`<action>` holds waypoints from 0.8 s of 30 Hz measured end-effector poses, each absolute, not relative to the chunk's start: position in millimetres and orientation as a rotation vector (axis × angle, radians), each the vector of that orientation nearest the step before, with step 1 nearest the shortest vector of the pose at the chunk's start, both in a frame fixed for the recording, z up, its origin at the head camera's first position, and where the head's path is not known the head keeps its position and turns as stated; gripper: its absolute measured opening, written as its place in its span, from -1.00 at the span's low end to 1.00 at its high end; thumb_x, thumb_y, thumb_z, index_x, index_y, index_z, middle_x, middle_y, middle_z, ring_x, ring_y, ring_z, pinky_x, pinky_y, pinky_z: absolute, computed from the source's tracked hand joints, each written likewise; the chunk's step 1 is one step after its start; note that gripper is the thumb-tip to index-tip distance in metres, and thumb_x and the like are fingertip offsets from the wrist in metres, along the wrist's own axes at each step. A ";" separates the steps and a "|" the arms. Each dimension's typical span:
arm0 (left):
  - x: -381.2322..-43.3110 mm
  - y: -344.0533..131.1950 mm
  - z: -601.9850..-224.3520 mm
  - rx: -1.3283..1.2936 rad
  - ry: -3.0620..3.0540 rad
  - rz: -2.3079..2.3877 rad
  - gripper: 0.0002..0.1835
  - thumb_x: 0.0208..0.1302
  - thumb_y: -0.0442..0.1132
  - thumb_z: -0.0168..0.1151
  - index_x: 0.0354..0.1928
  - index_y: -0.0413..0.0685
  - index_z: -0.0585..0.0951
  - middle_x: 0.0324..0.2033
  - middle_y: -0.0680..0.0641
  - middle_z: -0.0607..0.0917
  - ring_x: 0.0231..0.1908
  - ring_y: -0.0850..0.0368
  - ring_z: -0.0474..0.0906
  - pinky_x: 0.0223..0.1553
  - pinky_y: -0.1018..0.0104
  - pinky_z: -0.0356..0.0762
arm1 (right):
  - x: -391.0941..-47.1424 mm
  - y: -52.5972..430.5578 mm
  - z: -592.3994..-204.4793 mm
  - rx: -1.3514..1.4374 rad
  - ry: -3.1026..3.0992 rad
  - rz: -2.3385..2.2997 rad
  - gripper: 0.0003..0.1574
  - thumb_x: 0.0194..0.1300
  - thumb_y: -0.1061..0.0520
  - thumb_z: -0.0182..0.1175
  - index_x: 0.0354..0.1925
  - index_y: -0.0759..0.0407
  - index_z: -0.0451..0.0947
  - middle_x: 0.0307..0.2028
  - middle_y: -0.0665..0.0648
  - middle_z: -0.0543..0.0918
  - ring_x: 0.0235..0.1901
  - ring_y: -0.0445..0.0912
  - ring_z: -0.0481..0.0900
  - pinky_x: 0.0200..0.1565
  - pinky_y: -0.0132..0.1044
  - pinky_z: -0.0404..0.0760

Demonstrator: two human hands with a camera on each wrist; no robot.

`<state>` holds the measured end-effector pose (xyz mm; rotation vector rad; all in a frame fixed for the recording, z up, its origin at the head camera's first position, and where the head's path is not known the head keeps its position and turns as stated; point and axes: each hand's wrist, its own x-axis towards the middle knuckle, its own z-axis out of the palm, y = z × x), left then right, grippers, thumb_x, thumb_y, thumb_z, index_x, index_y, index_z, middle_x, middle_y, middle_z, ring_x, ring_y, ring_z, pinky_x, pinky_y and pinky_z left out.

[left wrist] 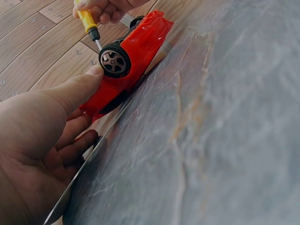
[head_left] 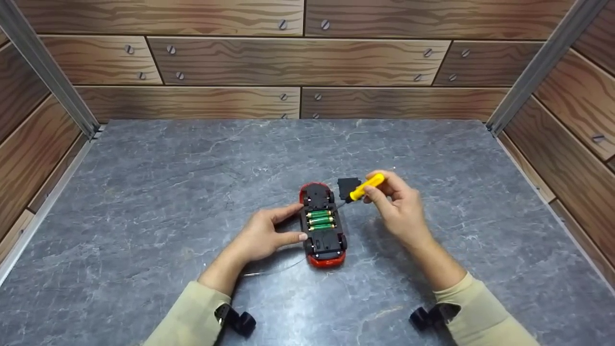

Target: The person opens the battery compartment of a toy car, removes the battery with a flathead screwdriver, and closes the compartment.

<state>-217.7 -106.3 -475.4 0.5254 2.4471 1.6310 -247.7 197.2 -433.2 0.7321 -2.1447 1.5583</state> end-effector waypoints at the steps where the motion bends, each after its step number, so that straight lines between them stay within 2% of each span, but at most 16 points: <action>1: -217.9 -106.2 -475.6 0.527 2.445 1.634 -0.21 0.21 -0.06 0.61 0.47 0.00 0.54 0.41 -0.05 0.56 0.46 -0.01 0.41 0.55 0.00 0.22 | -247.5 197.2 -432.9 0.729 -2.147 1.559 -0.77 0.43 0.40 0.31 0.03 0.40 0.61 -0.31 0.20 0.78 -0.40 -0.06 0.71 -0.30 -0.38 0.72; 12: -219.0 -106.8 -476.9 0.521 2.444 1.634 -0.20 0.21 -0.03 0.61 0.48 0.00 0.53 0.42 -0.07 0.56 0.46 -0.04 0.42 0.54 -0.03 0.22 | -246.0 195.3 -431.3 0.705 -2.169 1.577 -0.76 0.40 0.37 0.36 0.02 0.39 0.62 -0.31 0.17 0.79 -0.40 -0.06 0.73 -0.31 -0.34 0.74; 19: -218.6 -106.9 -477.9 0.506 2.444 1.628 -0.19 0.21 -0.03 0.61 0.48 0.00 0.53 0.43 -0.09 0.54 0.47 -0.07 0.40 0.55 -0.06 0.19 | -244.4 192.4 -431.0 0.690 -2.165 1.585 -0.75 0.37 0.37 0.39 -0.01 0.38 0.64 -0.31 0.16 0.80 -0.40 -0.07 0.74 -0.29 -0.23 0.78; 24: -218.9 -106.6 -477.2 0.491 2.447 1.618 -0.18 0.20 -0.02 0.61 0.49 0.03 0.52 0.44 -0.09 0.53 0.48 -0.09 0.38 0.56 -0.09 0.16 | -242.7 190.4 -429.5 0.709 -2.153 1.571 -0.73 0.35 0.38 0.40 0.00 0.38 0.65 -0.31 0.15 0.81 -0.40 -0.08 0.74 -0.28 -0.26 0.78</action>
